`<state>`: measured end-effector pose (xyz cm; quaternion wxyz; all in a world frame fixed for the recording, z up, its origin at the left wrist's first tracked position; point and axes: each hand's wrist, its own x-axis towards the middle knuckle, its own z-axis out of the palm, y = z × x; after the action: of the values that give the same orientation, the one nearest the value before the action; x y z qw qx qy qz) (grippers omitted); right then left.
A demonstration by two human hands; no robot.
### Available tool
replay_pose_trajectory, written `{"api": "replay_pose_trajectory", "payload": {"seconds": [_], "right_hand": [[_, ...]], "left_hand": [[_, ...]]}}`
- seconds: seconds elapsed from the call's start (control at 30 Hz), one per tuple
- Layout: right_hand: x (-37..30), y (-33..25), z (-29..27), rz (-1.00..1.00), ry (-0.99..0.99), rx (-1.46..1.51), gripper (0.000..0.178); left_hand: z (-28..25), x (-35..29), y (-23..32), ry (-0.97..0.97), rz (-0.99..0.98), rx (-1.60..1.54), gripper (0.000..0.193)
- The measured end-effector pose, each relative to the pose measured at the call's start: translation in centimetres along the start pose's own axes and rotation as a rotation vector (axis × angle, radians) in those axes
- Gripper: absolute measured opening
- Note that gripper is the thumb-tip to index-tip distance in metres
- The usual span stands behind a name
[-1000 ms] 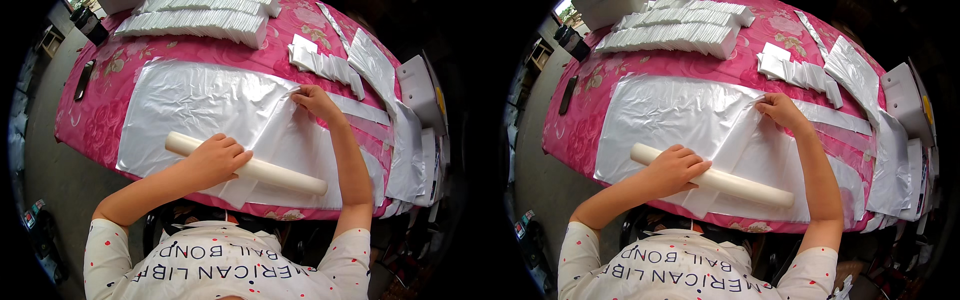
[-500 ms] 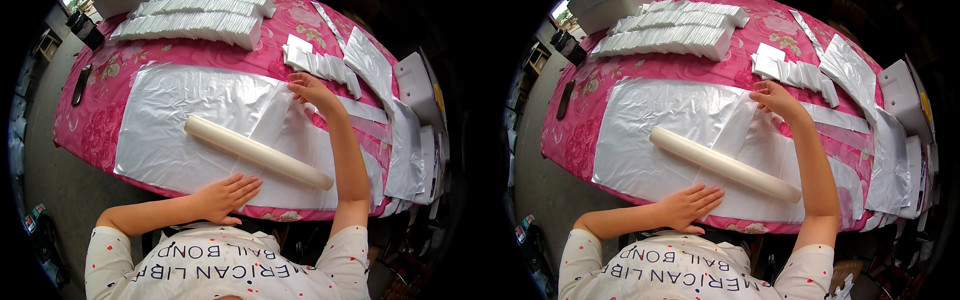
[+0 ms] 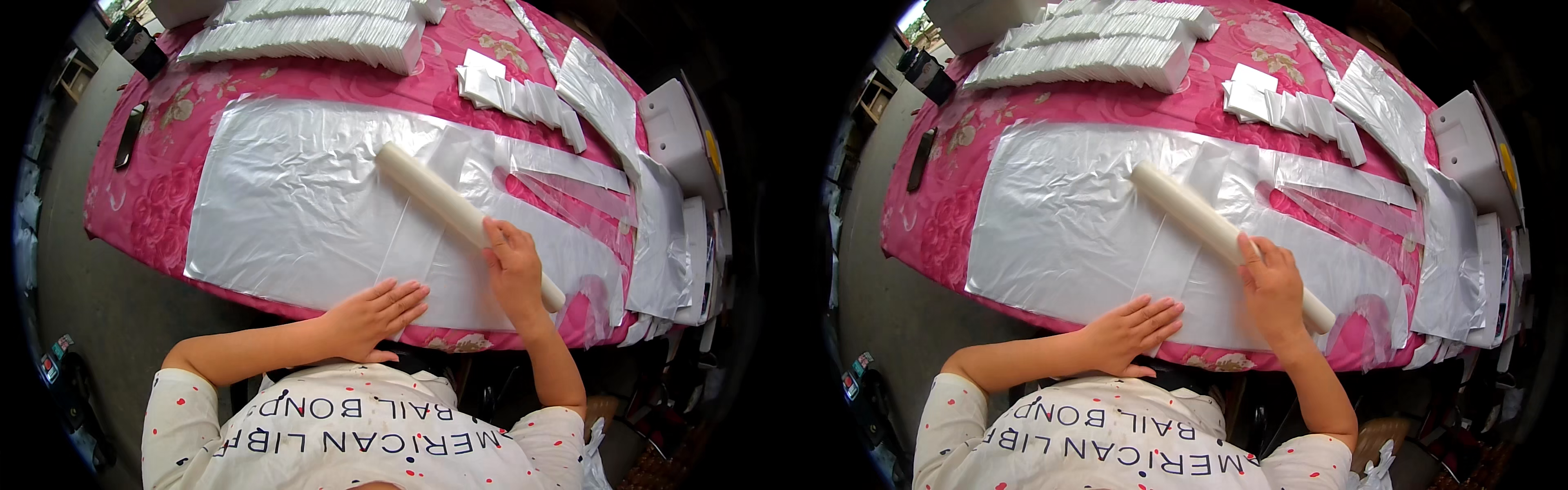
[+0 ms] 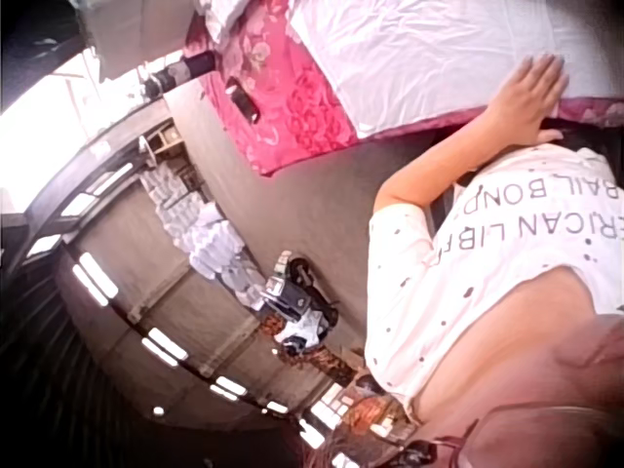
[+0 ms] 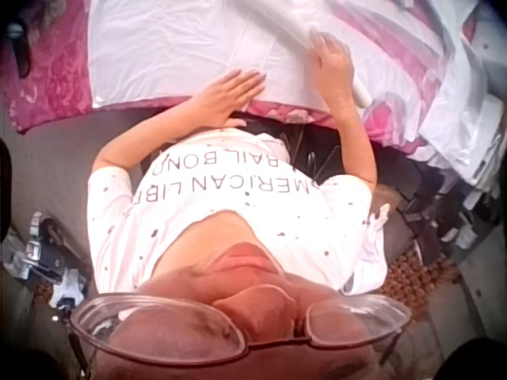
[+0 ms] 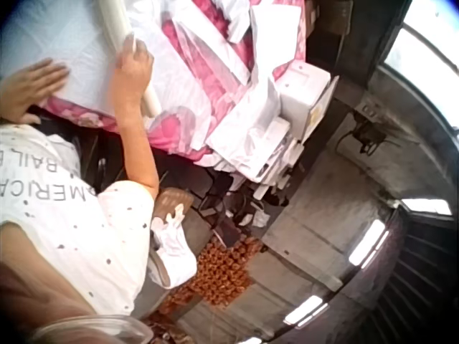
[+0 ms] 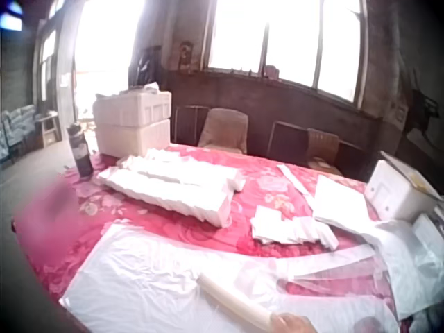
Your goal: The person repeatedly wraps small white rectangular items in clear plastic film on a pink floral tablecloth. They unroll the film, place an item, fold the film around it, and stack the wrapped units. The process is repeated continuously throughout the clip.
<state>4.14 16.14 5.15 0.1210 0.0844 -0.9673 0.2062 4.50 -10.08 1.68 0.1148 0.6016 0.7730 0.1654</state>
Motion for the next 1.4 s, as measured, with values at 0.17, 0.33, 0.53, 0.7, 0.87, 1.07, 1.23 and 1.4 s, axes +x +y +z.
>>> {"api": "replay_pose_trajectory", "payload": {"seconds": [0.17,0.33,0.53,0.7,0.87,1.07,1.23,1.4], "right_hand": [[-0.8,8.1,-2.9,0.203,0.205,-0.227,0.048],[-2.2,2.7,-3.1,0.047,0.026,0.086,0.046],[-0.6,-1.9,-0.3,-0.343,-0.112,0.145,0.046],[5.8,0.4,1.8,-0.32,-0.011,0.104,0.043],[12.1,3.5,3.1,-0.278,0.029,0.16,0.041],[8.2,1.0,2.4,-0.395,-0.057,0.193,0.047],[1.3,-2.9,1.5,-0.501,-0.39,0.291,0.046],[-0.8,-3.2,3.0,-0.416,-0.215,0.196,0.045]], "left_hand": [[-1.4,0.1,-1.4,-0.033,0.143,-0.148,0.084],[-0.6,0.0,-1.1,-0.067,0.108,0.095,0.081],[1.4,0.5,1.9,0.015,0.006,0.099,0.072],[1.3,0.3,2.2,-0.043,0.0,0.265,0.066],[1.2,0.0,1.8,0.034,0.061,0.205,0.056],[0.8,-1.6,0.8,0.141,0.046,0.058,0.047],[0.2,-1.8,0.0,0.287,0.12,-0.16,0.039],[-1.7,-0.8,-0.9,0.315,0.087,-0.157,0.045]]}}
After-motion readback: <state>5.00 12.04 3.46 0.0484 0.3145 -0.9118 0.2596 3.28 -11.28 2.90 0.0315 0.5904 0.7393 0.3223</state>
